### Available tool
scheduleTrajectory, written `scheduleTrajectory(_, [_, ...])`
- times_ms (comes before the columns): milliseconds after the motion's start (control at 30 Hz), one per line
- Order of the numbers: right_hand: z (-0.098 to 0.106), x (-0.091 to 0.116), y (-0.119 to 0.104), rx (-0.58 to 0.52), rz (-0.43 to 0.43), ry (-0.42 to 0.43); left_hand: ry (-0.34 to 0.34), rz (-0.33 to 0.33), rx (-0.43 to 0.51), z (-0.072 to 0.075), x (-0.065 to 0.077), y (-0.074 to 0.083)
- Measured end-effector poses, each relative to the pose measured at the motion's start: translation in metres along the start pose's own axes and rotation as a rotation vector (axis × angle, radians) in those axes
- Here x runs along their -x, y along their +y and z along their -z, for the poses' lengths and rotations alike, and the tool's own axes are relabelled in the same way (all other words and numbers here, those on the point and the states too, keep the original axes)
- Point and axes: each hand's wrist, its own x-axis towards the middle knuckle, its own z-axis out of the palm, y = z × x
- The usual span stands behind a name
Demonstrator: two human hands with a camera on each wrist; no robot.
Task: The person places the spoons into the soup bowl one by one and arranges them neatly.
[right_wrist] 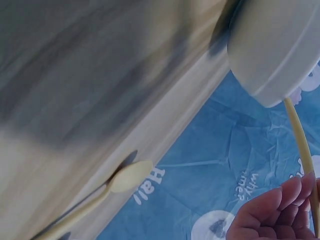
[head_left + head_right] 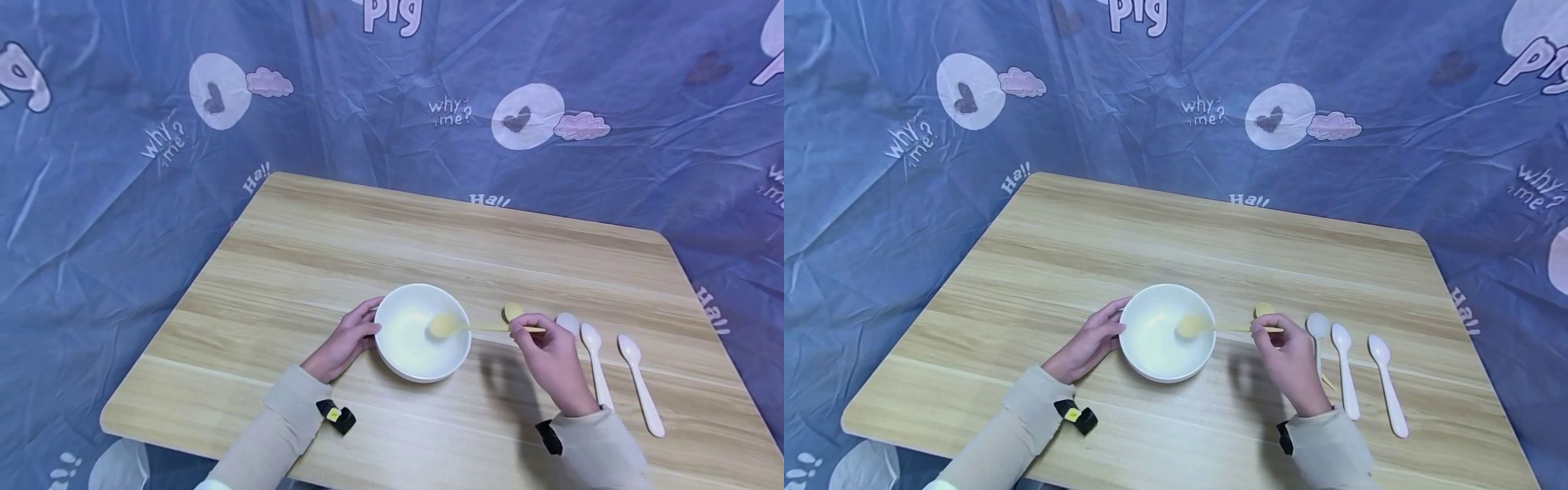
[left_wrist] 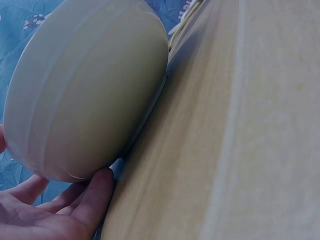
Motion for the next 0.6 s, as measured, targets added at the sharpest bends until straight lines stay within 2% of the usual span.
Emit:
scheduleTrajectory(333, [-0.011,-0.003,0.005,0.017,0.017,-0.027,-0.005,-0.007,0.003,0.000,0.000,0.000])
scheduleTrajectory(600, [-0.018,-0.004,0.008,-0.035,-0.016,-0.079,-0.002,-0.005,0.003,0.001,-0.001,-0.001])
